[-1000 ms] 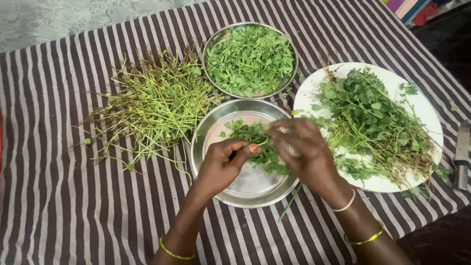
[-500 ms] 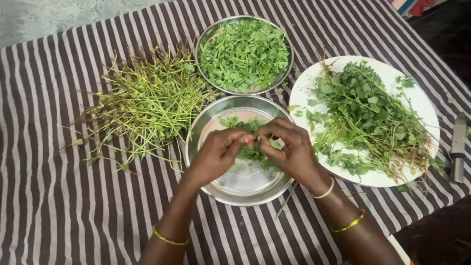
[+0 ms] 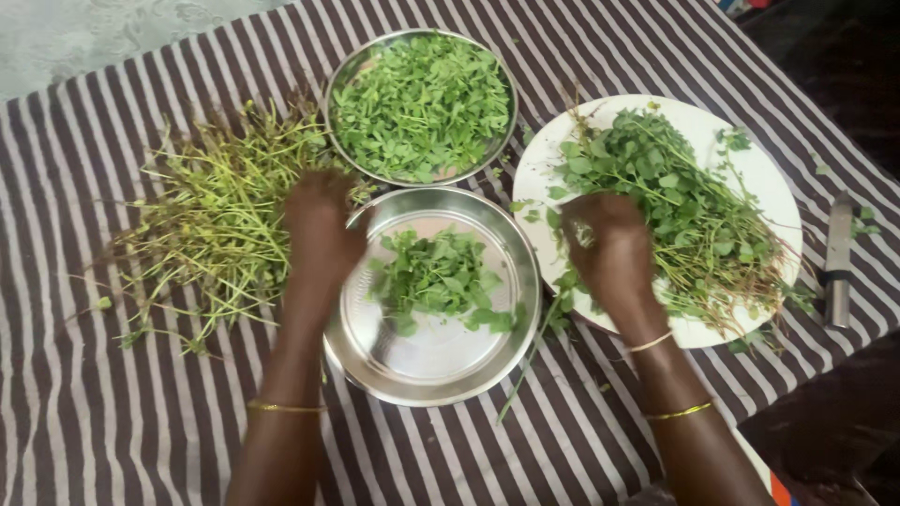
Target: The person picks individual leaves from bundles of greens by hand. They separate the leaves from the stalks, placing the picked leaves into a metal bowl while leaving the discarded stems on the table.
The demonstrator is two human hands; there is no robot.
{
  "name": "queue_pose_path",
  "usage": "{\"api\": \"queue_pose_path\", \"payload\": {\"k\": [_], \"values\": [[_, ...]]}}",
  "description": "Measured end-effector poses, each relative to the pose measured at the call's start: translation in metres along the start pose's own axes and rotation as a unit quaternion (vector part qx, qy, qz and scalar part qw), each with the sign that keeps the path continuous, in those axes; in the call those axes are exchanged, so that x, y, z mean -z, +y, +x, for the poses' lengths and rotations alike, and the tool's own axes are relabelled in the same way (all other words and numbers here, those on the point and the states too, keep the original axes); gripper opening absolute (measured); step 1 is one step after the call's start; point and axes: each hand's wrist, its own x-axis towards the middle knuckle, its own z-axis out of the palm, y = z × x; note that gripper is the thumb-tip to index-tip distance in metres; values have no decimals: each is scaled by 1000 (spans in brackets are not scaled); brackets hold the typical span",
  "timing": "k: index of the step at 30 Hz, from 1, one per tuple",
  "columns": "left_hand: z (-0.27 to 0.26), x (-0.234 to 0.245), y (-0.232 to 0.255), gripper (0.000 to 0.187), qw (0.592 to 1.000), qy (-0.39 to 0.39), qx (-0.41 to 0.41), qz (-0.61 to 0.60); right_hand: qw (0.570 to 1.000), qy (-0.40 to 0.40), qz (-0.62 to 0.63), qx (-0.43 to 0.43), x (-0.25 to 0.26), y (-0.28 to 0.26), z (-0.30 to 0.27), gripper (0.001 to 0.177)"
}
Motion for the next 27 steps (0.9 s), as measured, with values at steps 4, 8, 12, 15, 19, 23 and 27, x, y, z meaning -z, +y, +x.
{"api": "queue_pose_path", "payload": {"k": [4,8,12,15,19,23,27], "values": [[25,-56,91,21,982,-59,-21,-177,985,54,-161,-7,39,50,-4,14],[46,-90,179,22,975,-85,-61,-194,963,36,-260,-55,51,77,-12,15],[57,-110,230,24,966,-89,-95,-225,974,62,-217,-31,60,85,-16,9],[59,-117,248,23,958,-65,-116,-253,979,84,-185,7,79,71,-13,7],[62,-110,254,8,959,-99,-117,-238,988,45,-122,80,103,52,-11,10],[60,-74,236,14,933,-133,-99,-320,983,48,-130,118,103,63,-4,13],[52,-26,209,20,845,-316,154,-403,997,18,-9,79,103,68,-3,9]]}}
